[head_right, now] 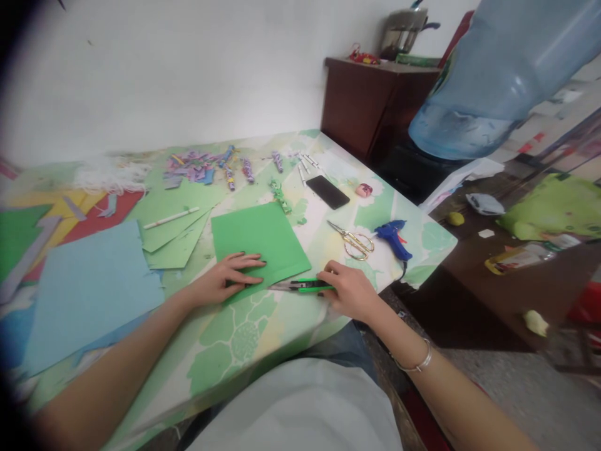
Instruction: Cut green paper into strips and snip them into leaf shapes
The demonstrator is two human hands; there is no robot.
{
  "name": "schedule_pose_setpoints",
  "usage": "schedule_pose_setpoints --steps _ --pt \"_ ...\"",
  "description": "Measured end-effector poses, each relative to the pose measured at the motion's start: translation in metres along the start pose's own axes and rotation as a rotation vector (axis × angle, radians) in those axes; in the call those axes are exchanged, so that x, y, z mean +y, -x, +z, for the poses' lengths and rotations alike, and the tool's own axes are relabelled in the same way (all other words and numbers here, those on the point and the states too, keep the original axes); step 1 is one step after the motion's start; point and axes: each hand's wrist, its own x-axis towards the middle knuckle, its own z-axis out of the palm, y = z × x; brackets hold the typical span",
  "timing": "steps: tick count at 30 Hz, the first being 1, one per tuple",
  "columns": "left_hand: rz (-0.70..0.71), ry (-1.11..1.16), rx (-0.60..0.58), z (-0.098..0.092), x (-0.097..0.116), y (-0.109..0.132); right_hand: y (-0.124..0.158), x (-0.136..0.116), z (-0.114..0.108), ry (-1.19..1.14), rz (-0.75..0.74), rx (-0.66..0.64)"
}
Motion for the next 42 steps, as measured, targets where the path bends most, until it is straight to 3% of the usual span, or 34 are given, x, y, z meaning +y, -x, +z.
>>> schedule_pose_setpoints --steps 42 --pt "-0.039 0.242 -0.004 -0.012 -0.001 0.0 -0.001 -0.015 0.005 -0.013 -0.017 0.004"
